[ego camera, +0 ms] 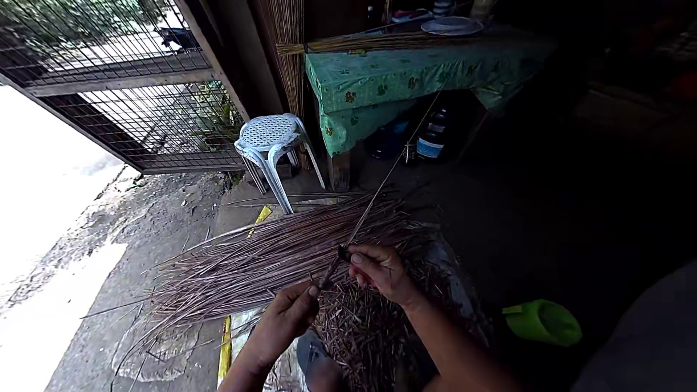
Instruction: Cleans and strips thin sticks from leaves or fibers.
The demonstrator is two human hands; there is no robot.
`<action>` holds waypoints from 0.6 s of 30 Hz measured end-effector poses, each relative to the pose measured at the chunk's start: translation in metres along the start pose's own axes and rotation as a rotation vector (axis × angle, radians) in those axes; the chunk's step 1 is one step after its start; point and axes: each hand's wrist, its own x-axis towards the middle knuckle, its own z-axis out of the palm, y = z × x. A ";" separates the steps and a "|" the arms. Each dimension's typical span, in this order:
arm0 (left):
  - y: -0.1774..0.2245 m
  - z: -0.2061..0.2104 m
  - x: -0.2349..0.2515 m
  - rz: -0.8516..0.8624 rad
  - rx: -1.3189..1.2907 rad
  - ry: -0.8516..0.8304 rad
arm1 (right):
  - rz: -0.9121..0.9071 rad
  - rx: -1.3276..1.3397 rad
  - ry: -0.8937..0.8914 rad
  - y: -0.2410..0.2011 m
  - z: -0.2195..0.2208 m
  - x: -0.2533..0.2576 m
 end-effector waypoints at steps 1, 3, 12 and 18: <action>0.000 0.000 0.000 0.007 0.021 0.006 | -0.008 -0.014 0.017 0.000 -0.002 0.001; -0.002 -0.002 0.000 0.024 0.074 0.012 | -0.008 -0.035 0.075 -0.001 -0.009 0.005; -0.010 -0.003 0.000 0.028 0.161 0.013 | 0.070 0.101 0.377 -0.010 -0.038 0.014; -0.014 0.000 0.002 0.153 0.440 0.229 | 0.318 0.043 -0.002 -0.011 -0.001 0.001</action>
